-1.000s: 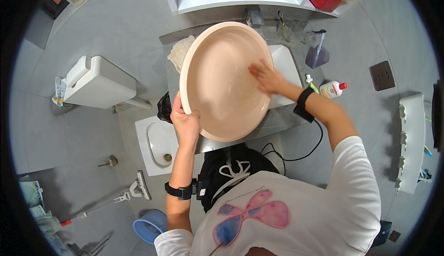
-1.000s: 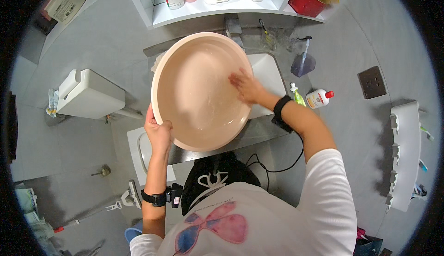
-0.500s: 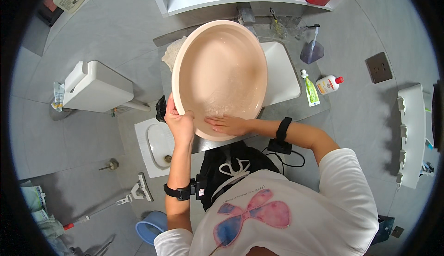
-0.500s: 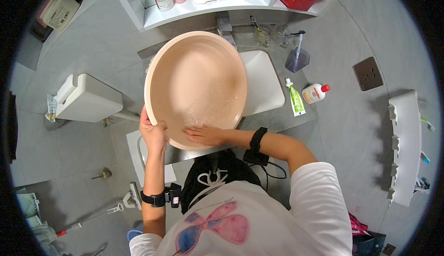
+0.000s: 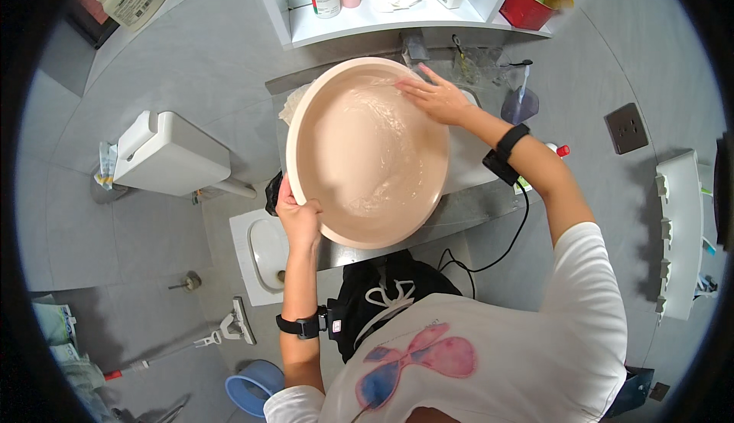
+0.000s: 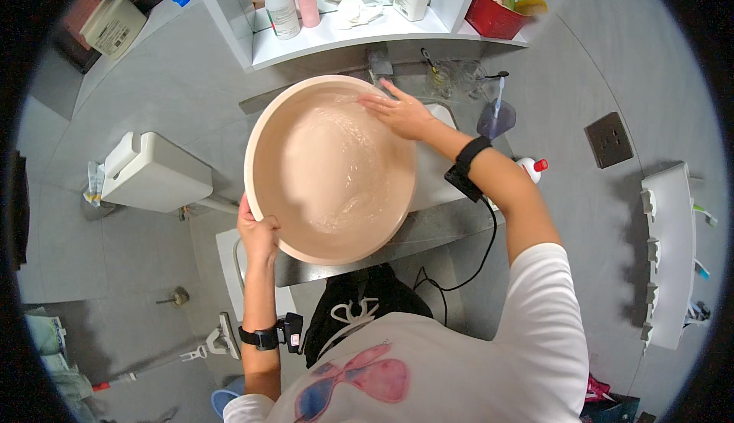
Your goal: The person wrings out a cloth in a bucket of water, wipes the inside surfaces of a shelving unit, and then carries the bucket to a bathroom to empty and rinse it.
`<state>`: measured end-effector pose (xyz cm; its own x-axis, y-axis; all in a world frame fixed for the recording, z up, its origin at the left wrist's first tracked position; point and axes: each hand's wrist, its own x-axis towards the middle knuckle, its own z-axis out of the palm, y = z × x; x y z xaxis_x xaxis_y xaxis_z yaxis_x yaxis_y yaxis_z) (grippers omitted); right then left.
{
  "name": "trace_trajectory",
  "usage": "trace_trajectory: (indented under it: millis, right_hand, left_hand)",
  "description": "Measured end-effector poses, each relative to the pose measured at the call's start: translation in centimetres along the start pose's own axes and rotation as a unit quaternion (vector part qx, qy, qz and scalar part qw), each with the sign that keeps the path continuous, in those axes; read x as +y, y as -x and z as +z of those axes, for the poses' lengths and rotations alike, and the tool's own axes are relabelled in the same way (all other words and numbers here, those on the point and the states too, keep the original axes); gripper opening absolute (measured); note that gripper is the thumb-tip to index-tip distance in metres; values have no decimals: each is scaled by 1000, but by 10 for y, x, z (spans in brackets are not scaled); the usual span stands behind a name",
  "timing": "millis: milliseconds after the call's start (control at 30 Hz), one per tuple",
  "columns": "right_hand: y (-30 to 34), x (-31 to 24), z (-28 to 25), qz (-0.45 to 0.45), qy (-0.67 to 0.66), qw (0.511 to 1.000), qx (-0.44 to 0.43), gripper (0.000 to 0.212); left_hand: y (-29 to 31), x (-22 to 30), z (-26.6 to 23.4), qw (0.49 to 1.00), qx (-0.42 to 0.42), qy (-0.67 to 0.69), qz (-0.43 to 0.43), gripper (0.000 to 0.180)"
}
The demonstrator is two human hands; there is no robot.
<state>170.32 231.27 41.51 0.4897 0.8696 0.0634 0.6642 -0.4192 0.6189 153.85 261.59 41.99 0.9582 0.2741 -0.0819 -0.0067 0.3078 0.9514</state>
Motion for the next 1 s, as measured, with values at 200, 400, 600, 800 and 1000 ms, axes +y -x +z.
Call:
trace_trajectory:
  millis: [200,400,600,800,1000]
  right_hand:
    - [54,-40,-8,408,-481,774,45,37]
    - [56,-64,-6,489,-801,342,-55,38]
    - [72,-95,-42,559,-777,262,-124,40]
    - [106,-71,-105,574,-753,308,-94,34]
    - [116,-28,-120,537,-604,578,-111,39]
  left_hand:
    - [-16,-9,-39,993,-13,101,-59,65]
    - [-30,-4,-58,982,-97,98,-130,64]
    - [-24,-17,-74,981,-39,13,-188,46]
    - [39,-30,-53,935,-98,-332,84,61]
    - [70,-15,14,617,-557,-526,182,59]
